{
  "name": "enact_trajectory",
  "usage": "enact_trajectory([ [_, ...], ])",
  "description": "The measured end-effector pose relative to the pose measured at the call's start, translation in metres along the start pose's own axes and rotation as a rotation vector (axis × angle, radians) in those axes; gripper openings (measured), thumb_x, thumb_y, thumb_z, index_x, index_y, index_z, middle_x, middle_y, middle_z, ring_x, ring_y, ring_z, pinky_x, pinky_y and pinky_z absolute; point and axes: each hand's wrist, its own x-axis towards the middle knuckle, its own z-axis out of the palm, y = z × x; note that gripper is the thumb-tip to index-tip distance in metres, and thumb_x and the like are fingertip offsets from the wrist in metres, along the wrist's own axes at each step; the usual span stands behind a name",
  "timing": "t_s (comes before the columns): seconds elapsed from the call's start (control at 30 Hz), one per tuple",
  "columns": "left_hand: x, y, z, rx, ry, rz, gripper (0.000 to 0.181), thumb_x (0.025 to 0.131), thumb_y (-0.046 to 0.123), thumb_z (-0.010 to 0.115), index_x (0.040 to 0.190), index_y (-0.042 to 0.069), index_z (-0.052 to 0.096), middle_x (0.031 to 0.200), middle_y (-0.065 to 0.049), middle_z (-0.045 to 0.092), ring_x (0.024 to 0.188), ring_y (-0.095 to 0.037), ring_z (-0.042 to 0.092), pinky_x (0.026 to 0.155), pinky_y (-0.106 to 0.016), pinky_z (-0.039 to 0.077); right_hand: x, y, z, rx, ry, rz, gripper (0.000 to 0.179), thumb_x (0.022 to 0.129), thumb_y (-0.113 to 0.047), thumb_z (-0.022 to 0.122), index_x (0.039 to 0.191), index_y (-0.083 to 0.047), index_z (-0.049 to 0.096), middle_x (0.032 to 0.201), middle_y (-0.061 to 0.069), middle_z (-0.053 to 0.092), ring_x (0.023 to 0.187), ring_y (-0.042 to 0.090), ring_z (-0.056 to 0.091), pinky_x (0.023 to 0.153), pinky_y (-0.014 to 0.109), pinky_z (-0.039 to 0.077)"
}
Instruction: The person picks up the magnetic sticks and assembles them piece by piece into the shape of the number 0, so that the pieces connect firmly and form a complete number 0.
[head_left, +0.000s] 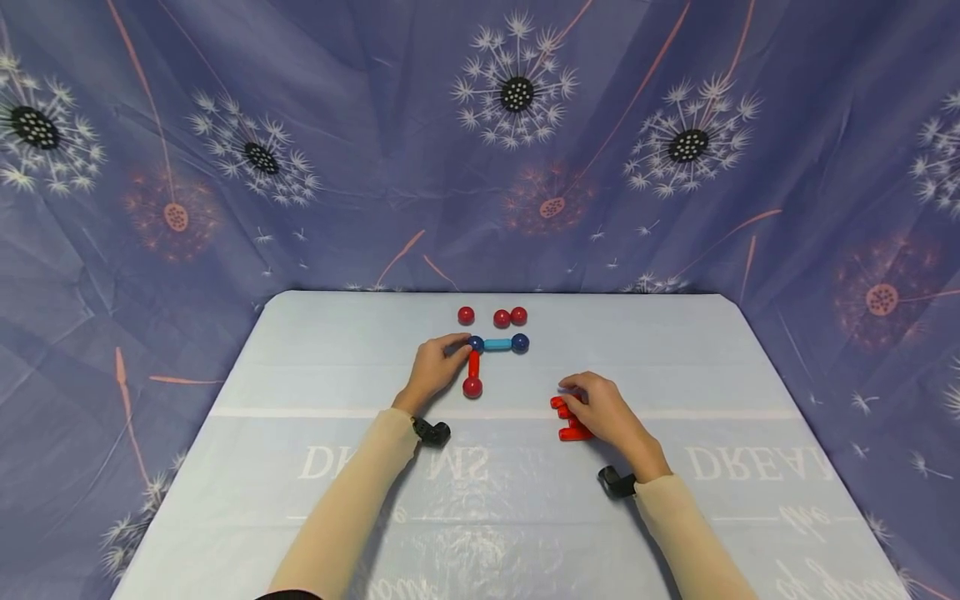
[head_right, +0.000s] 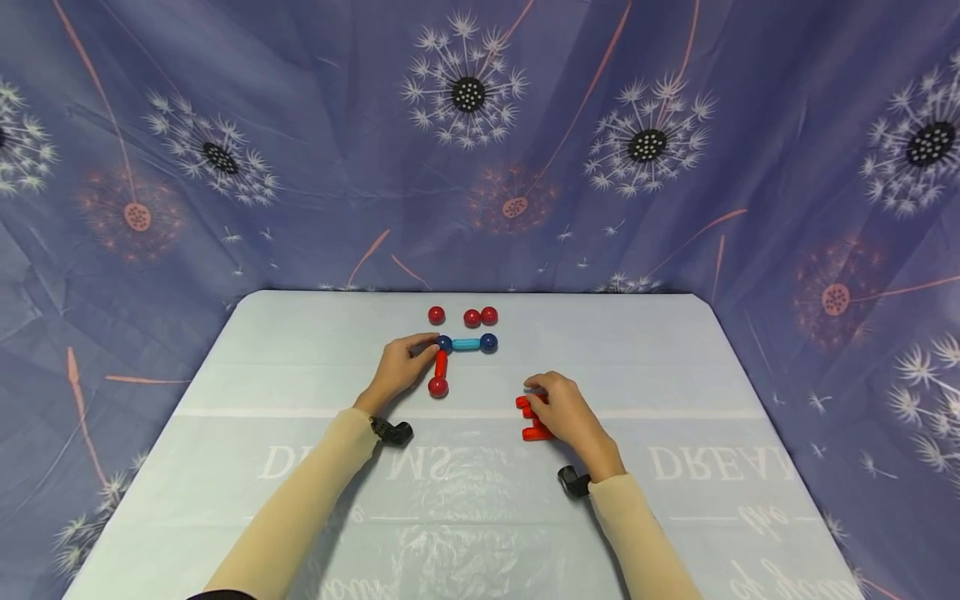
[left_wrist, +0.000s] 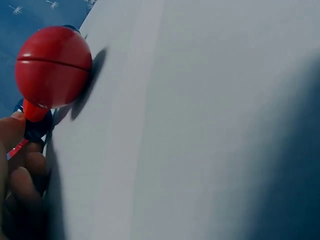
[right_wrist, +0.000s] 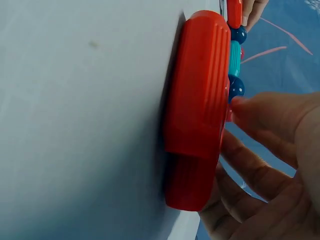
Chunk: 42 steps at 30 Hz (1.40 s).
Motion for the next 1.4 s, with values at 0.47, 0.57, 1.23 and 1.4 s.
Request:
enact_trajectory([
  [0.47, 0.003, -0.002, 0.005, -0.045, 0.032, -0.046, 0.033, 0.100, 0.024, 0.069, 0.131, 0.011, 0.071, 0.133, -0.009, 0.070, 0.133, -0.028, 0.060, 0.113, -0.044, 0.044, -0.001, 0.002, -0.003, -0.017, -0.074, 0.053, 0.024, 0.097, -0.004, 0.061, 0.117, -0.002, 0.073, 0.120, 0.017, 0.069, 0.107, 0.031, 0.064, 0.101, 0.054, 0.051],
  [0.57, 0.002, -0.003, 0.007, -0.045, 0.045, -0.040, 0.033, 0.100, 0.025, 0.069, 0.130, 0.012, 0.072, 0.132, -0.009, 0.071, 0.131, -0.028, 0.061, 0.113, -0.044, 0.045, -0.001, 0.002, -0.005, -0.015, -0.075, 0.064, 0.024, 0.096, -0.004, 0.062, 0.116, -0.001, 0.073, 0.119, 0.016, 0.069, 0.103, 0.030, 0.064, 0.098, 0.052, 0.053],
  [1.23, -0.035, 0.002, -0.024, -0.148, -0.115, 0.001, 0.030, 0.095, 0.021, 0.075, 0.123, 0.011, 0.073, 0.112, -0.007, 0.076, 0.054, -0.008, 0.051, 0.052, -0.023, 0.045, 0.000, 0.003, -0.007, -0.035, -0.091, 0.146, 0.025, 0.098, -0.008, 0.061, 0.118, 0.000, 0.073, 0.115, 0.017, 0.067, 0.101, 0.030, 0.063, 0.096, 0.052, 0.053],
  [1.4, -0.042, 0.003, -0.027, -0.134, -0.188, 0.043, 0.028, 0.092, 0.024, 0.079, 0.117, 0.014, 0.076, 0.100, -0.002, 0.076, 0.061, -0.009, 0.051, 0.057, -0.023, 0.043, 0.000, 0.004, -0.008, -0.049, -0.082, 0.144, 0.023, 0.097, -0.009, 0.063, 0.116, -0.001, 0.073, 0.111, 0.016, 0.067, 0.097, 0.028, 0.062, 0.092, 0.051, 0.053],
])
